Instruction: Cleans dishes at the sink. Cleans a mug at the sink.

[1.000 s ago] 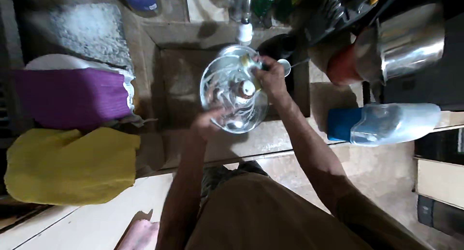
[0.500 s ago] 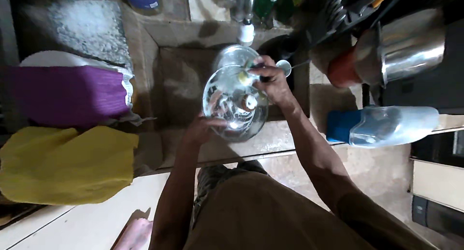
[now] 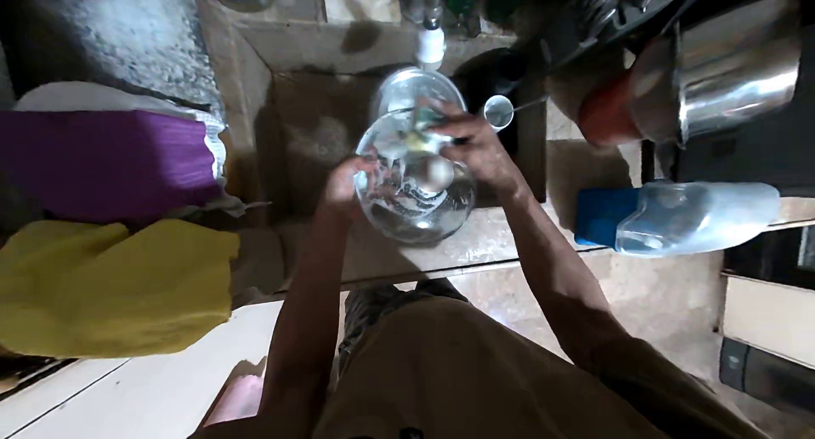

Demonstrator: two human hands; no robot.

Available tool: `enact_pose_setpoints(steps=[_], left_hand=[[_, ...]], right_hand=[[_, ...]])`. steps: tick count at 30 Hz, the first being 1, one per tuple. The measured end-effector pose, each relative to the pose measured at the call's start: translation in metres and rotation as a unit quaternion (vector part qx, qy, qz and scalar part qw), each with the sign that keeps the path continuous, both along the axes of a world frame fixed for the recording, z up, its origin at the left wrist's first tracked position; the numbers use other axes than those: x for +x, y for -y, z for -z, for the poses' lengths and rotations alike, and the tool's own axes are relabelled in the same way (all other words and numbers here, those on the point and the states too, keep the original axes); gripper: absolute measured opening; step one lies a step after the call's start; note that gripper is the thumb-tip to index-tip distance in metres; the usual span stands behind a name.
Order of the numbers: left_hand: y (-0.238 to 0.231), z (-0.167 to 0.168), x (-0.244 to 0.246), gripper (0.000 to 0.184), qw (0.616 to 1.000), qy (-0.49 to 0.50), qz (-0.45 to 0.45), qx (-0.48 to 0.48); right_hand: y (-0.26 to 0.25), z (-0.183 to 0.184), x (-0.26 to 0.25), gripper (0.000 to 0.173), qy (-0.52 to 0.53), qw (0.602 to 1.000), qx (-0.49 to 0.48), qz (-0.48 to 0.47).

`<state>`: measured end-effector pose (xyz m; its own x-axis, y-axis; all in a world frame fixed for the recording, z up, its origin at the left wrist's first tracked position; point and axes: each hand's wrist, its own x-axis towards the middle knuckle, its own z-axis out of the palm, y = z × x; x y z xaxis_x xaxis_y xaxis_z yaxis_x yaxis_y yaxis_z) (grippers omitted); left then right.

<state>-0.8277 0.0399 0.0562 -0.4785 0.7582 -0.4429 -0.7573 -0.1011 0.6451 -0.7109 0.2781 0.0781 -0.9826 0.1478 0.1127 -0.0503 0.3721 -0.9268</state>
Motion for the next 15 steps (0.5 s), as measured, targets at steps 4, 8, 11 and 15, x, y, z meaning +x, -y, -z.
enact_pose_setpoints(steps=[4, 8, 11, 15], left_hand=[[0.016, 0.008, 0.0, 0.029, 0.998, 0.046, -0.041, 0.014], [0.003, 0.002, 0.006, 0.024, 0.998, 0.017, 0.037, -0.037], [-0.017, -0.01, 0.003, 0.023, 0.998, 0.012, 0.047, -0.048], [-0.024, -0.007, 0.005, 0.043, 0.997, 0.033, 0.029, 0.068]], right_hand=[[0.0, 0.028, 0.047, 0.026, -0.028, 0.997, -0.038, 0.058], [-0.007, 0.012, -0.005, 0.027, 0.036, 0.998, -0.002, 0.057], [-0.017, 0.012, -0.037, 0.031, 0.02, 0.997, -0.08, 0.014], [-0.022, 0.03, -0.025, 0.031, 0.046, 0.978, -0.133, 0.157]])
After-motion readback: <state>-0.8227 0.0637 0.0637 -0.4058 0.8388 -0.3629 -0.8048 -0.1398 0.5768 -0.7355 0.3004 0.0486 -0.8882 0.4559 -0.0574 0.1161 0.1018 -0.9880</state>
